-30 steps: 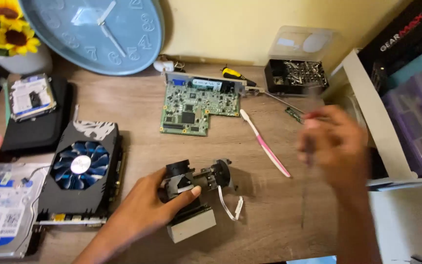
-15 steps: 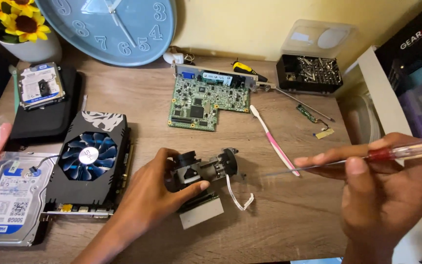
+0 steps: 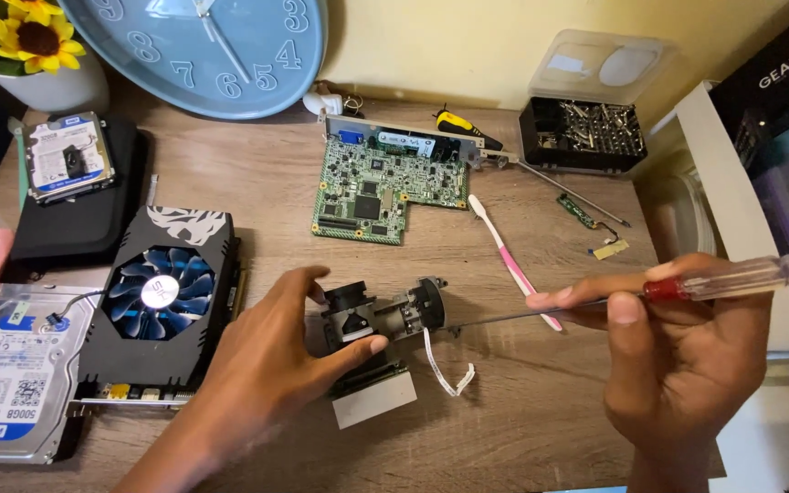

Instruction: Unscrewing a small cooling fan from a plastic housing and cleaning it with a toothbrush on a repair bench.

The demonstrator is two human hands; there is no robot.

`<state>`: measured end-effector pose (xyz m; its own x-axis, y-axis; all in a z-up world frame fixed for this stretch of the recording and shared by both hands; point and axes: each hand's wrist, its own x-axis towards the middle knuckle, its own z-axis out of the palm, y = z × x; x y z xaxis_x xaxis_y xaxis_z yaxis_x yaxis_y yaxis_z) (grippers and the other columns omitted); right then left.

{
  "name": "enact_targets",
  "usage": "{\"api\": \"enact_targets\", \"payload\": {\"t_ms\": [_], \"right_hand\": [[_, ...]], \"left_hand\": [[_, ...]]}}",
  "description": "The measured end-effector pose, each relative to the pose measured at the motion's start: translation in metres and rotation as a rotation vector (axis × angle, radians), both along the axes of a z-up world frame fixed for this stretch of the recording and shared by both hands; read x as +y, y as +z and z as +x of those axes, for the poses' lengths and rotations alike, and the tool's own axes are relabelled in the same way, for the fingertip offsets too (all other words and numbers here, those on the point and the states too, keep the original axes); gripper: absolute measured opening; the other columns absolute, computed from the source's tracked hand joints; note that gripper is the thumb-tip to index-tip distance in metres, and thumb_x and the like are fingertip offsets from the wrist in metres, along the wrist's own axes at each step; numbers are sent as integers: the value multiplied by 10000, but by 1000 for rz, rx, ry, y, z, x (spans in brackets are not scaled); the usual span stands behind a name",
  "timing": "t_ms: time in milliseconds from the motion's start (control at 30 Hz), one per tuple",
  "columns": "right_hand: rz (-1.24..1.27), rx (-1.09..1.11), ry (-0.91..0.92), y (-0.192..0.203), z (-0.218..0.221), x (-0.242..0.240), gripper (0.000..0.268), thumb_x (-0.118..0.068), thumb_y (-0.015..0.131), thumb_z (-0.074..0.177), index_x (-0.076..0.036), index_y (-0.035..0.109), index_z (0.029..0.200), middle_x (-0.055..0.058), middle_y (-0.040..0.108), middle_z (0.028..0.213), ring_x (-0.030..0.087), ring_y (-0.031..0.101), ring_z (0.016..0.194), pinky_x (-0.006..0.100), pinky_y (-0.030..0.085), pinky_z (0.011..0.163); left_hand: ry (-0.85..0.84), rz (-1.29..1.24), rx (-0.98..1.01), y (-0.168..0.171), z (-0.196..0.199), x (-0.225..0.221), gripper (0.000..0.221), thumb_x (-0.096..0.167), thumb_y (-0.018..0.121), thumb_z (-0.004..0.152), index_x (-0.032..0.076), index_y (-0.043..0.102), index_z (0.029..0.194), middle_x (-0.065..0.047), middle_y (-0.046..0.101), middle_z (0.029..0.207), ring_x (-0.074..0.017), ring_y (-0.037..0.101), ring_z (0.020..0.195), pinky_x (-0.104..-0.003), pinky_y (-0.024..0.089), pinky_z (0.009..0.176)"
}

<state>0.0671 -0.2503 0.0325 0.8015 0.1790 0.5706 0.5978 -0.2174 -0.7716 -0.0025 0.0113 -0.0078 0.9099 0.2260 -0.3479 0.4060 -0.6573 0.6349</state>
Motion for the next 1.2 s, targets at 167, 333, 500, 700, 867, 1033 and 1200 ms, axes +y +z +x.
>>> {"api": "enact_targets", "payload": {"t_ms": [167,333,500,700,867,1033,1200], "right_hand": [[-22,-18,-14,1,0,2,214,-9,429,1049,-16,289,1211,281,660,821,369,774,693,350,664,616],[-18,-65,35,-6,-3,-3,279,-6,477,1004,-42,297,1214,261,654,773,367,782,673,434,713,693],[-201,-212,157,10,-17,-1,213,19,511,973,-27,365,1121,199,759,865,233,884,791,255,781,676],[-640,122,41,54,-25,-3,279,-262,627,864,-175,870,967,-29,884,1025,36,869,913,151,640,752],[-580,182,158,39,-10,-34,338,-189,704,777,-177,734,1112,31,817,1165,93,839,1021,225,651,792],[-797,492,402,35,24,-132,874,-81,952,547,-251,718,1372,-156,911,1372,61,400,231,230,405,194],[-919,956,450,11,26,-166,712,-178,830,795,-430,733,1454,-311,709,1630,-95,630,1508,231,604,1101]], "left_hand": [[-29,323,-210,3,3,-6,931,730,728,775,163,422,1446,-69,540,1315,-326,737,783,-534,597,591],[-93,349,-474,15,15,-14,711,568,797,827,144,555,1344,-94,630,1211,-300,677,999,-487,620,648],[-596,-85,-948,16,34,-25,289,32,656,889,-4,617,1173,-156,690,1069,-299,640,990,-443,556,901],[-756,-395,-991,-1,40,-38,236,-2,709,952,24,662,1182,-124,727,1117,-298,659,1010,-394,581,847],[-712,-334,-1066,-16,43,-40,155,58,669,992,49,686,1145,-103,750,1113,-307,703,1010,-387,578,805],[-677,-177,-1119,-20,40,-42,102,97,656,1013,121,688,1107,-20,745,1032,-271,599,848,-390,477,613],[-668,-271,-1090,-15,39,-42,72,111,634,1020,74,696,1010,-75,717,938,-295,536,825,-405,440,674]]}}
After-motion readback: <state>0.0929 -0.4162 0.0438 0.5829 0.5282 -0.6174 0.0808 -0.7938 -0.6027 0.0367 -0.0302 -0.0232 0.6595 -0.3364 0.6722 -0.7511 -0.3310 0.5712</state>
